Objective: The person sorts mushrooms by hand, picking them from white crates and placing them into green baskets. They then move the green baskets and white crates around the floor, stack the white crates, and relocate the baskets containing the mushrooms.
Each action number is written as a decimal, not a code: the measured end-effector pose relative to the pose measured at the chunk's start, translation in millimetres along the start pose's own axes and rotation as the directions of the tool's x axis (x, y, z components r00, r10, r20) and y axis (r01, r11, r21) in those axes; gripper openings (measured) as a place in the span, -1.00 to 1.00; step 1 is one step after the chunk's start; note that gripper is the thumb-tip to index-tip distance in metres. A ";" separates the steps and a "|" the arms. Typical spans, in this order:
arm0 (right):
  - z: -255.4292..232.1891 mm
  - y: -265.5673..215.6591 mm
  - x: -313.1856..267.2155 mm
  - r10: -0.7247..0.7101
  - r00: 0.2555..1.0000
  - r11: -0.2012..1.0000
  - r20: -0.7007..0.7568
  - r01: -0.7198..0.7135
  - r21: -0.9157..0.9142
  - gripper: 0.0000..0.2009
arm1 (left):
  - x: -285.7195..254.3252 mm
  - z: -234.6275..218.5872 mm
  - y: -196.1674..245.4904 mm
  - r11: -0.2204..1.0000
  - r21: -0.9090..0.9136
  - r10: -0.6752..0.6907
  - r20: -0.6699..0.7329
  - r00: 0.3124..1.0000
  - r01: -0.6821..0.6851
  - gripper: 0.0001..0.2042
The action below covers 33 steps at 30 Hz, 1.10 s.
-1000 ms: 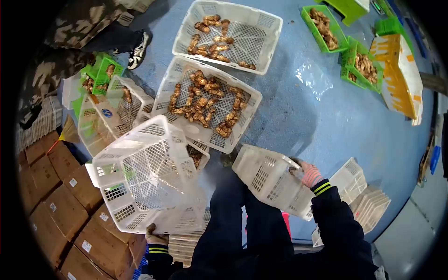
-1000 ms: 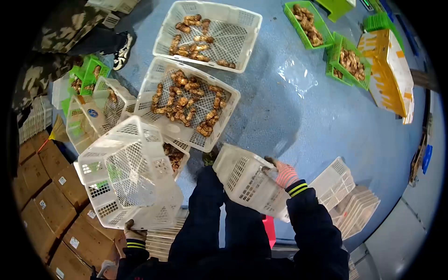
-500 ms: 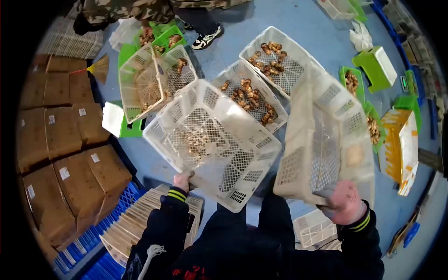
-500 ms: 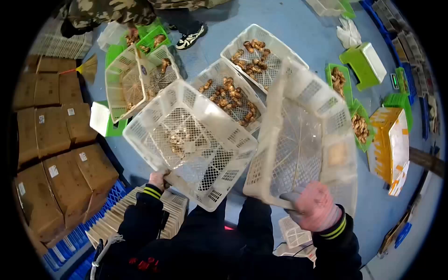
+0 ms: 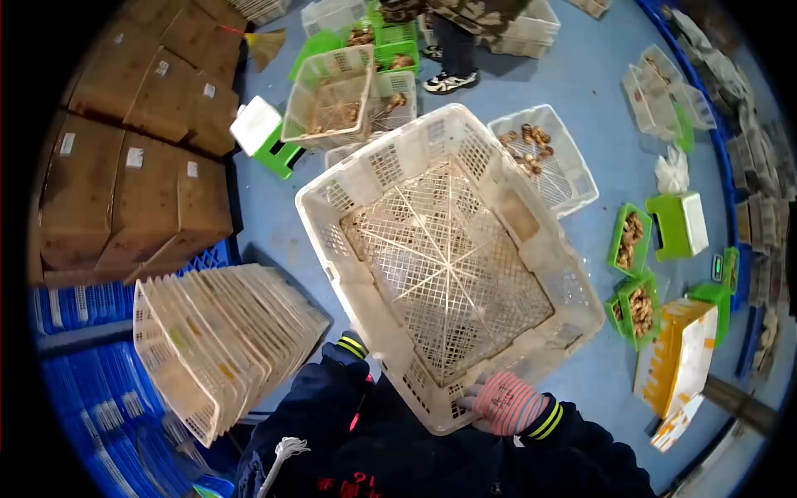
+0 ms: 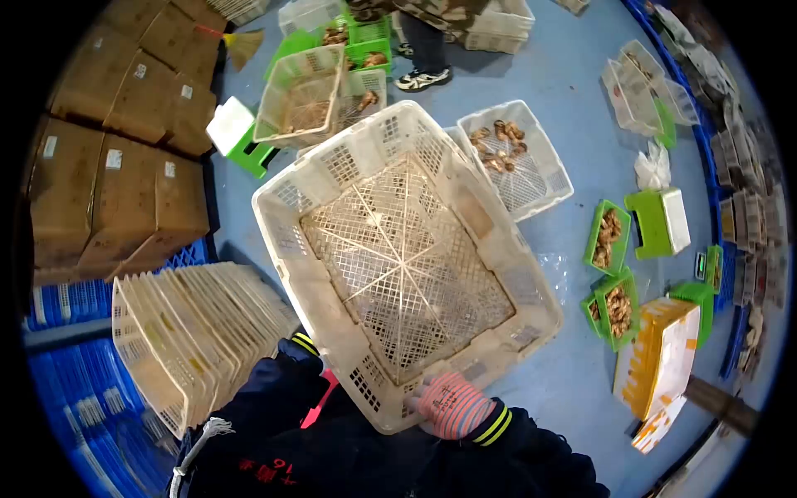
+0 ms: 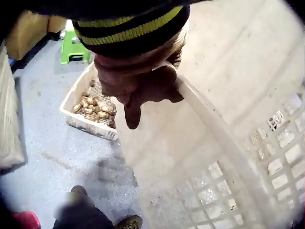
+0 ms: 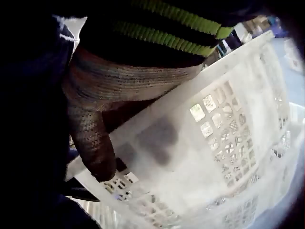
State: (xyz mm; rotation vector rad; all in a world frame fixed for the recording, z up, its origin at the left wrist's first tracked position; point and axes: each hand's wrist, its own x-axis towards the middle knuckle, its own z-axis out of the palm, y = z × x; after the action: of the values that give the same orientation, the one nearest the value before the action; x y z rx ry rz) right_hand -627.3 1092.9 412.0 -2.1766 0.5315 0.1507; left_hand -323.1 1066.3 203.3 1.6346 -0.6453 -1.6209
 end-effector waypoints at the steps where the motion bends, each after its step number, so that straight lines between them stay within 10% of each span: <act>1: -15.5 10.4 -14.5 -0.061 0.998 0.994 -0.023 0.063 0.089 -0.60 | -10.2 15.4 4.4 0.997 -0.079 -0.004 -0.058 0.998 -0.001 -0.76; 3: -38.7 7.1 -21.1 0.009 0.976 0.969 -0.219 0.045 0.243 -0.47 | -28.2 10.3 -3.0 0.977 -0.212 -0.009 -0.138 0.990 -0.020 -0.77; 4: -29.7 35.5 -39.4 0.160 0.905 0.982 -0.395 -0.186 -0.028 -0.39 | -36.7 11.3 -5.0 0.961 -0.274 -0.016 -0.181 0.983 -0.035 -0.78; 6: -89.4 56.2 -45.8 0.390 0.434 0.890 -0.812 -0.403 0.212 -0.31 | -56.6 12.4 6.0 0.920 -0.383 -0.017 -0.250 0.968 -0.083 -0.78; 7: -105.7 85.2 -60.6 0.324 0.352 0.880 -0.878 -0.453 0.143 -0.30 | -67.6 15.9 15.3 0.897 -0.428 -0.011 -0.269 0.963 -0.110 -0.78; 10: -83.1 164.4 -109.7 0.610 0.452 0.788 -0.651 -0.437 0.435 -0.27 | -94.7 12.7 18.5 0.812 -0.529 0.123 -0.260 0.958 -0.247 -0.74; 13: -38.7 165.0 -117.9 0.921 0.360 0.175 -0.147 -0.047 0.983 -0.26 | -87.8 -5.6 -28.1 0.690 -0.597 0.241 -0.345 0.907 -0.410 -0.75; 15: 6.3 158.0 -104.1 0.784 0.618 -0.094 0.059 0.024 0.995 -0.30 | -118.1 -1.3 5.1 0.708 -0.502 0.249 -0.480 0.841 -0.496 -0.80; 16: -9.9 103.0 -67.8 0.728 0.683 -0.053 0.060 -0.032 0.998 -0.25 | -134.6 -4.8 20.0 0.706 -0.487 0.252 -0.507 0.824 -0.515 -0.79; 18: 1.0 161.6 -37.4 0.588 0.663 0.386 -0.464 0.274 0.881 -0.27 | -166.6 -22.2 50.7 0.682 -0.470 0.272 -0.549 0.791 -0.561 -0.77; 20: -68.3 169.5 -8.1 0.516 0.611 0.505 -0.600 0.349 0.790 -0.34 | -202.7 -45.1 77.1 0.651 -0.438 0.309 -0.593 0.744 -0.620 -0.75; 22: -151.1 71.2 16.9 0.176 0.418 0.846 -0.891 0.398 0.354 -0.44 | -244.1 -66.1 112.9 0.619 -0.389 0.353 -0.637 0.685 -0.682 -0.72; 24: -195.3 88.6 28.3 0.064 0.887 0.922 -0.458 0.123 0.367 -0.48 | -292.2 -92.7 151.1 0.584 -0.350 0.390 -0.670 0.631 -0.733 -0.69; 25: -206.2 41.9 55.3 0.049 0.951 0.823 -0.307 0.135 0.551 -0.50 | -315.8 -109.3 167.7 0.560 -0.334 0.411 -0.683 0.604 -0.758 -0.67; 28: -197.8 -42.7 133.4 -0.142 0.945 0.895 -0.296 0.250 0.370 -0.54 | -392.4 -148.8 201.4 0.501 -0.283 0.455 -0.718 0.527 -0.818 -0.62; 33: -97.2 -182.3 242.0 -0.272 0.921 0.545 -0.280 0.387 0.744 -0.61 | -508.4 -233.2 212.6 0.443 -0.230 0.465 -0.767 0.442 -0.866 -0.53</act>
State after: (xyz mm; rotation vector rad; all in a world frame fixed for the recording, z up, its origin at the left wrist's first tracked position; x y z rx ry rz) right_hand -339.3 1036.6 534.9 -1.3491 0.1693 -0.3903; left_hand -102.4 1370.2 669.1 1.0144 -0.3194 -0.4653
